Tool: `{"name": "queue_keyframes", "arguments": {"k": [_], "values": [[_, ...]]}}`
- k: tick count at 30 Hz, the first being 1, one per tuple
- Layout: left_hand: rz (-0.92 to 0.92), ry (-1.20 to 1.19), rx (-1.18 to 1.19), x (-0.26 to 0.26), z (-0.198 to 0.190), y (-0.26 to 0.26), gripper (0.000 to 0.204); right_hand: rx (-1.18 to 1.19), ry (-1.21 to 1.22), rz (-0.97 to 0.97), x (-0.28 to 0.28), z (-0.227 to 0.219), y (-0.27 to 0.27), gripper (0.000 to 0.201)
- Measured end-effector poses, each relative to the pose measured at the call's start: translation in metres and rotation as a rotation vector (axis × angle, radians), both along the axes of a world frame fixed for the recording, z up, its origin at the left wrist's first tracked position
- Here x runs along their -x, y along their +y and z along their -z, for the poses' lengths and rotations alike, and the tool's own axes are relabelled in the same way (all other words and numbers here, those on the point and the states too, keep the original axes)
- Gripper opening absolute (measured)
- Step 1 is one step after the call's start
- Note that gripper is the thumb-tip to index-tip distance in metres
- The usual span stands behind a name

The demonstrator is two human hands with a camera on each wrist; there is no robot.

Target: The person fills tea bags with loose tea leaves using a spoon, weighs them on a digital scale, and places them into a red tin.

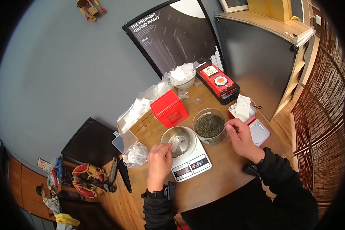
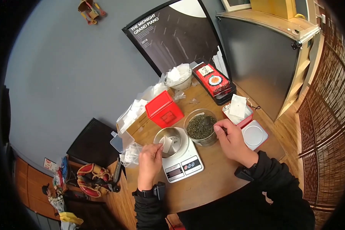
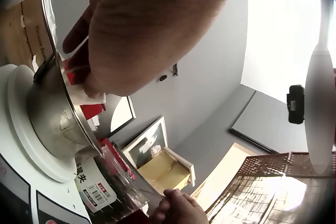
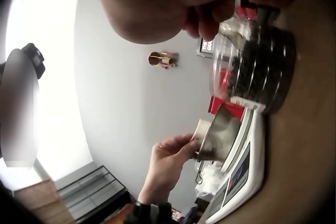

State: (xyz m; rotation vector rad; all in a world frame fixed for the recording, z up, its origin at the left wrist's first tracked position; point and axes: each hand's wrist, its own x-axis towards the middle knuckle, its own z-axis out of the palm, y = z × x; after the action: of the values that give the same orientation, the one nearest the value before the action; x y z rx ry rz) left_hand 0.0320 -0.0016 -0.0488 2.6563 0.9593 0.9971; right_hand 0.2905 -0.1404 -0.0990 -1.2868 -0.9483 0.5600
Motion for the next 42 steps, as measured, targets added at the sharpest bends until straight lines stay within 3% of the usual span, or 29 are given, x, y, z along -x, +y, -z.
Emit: {"name": "queue_keyframes", "arguments": {"k": [5, 9, 12, 14, 23, 42], "values": [[-0.023, -0.028, 0.005, -0.004, 0.006, -0.003, 0.012, 0.073, -0.394, -0.005, -0.018, -0.021, -0.001, 0.018], [-0.019, -0.041, -0.008, -0.004, 0.015, -0.001, 0.013, 0.085, -0.400, -0.076, -0.020, -0.017, 0.000, 0.018], [-0.034, -0.039, -0.013, -0.005, 0.015, -0.005, 0.014, 0.120, -0.265, -0.144, -0.015, -0.014, 0.000, 0.017], [-0.033, -0.034, -0.027, -0.003, 0.016, -0.004, 0.013, 0.142, -0.007, -0.144, -0.012, -0.013, 0.001, 0.018], [-0.023, -0.056, -0.038, -0.002, 0.018, -0.003, 0.012, 0.010, 0.371, -0.123, -0.013, 0.012, 0.013, 0.020], [-0.076, -0.104, -0.021, -0.007, 0.021, -0.007, 0.009, -0.084, 0.624, -0.023, -0.017, 0.017, 0.011, 0.021]]}}
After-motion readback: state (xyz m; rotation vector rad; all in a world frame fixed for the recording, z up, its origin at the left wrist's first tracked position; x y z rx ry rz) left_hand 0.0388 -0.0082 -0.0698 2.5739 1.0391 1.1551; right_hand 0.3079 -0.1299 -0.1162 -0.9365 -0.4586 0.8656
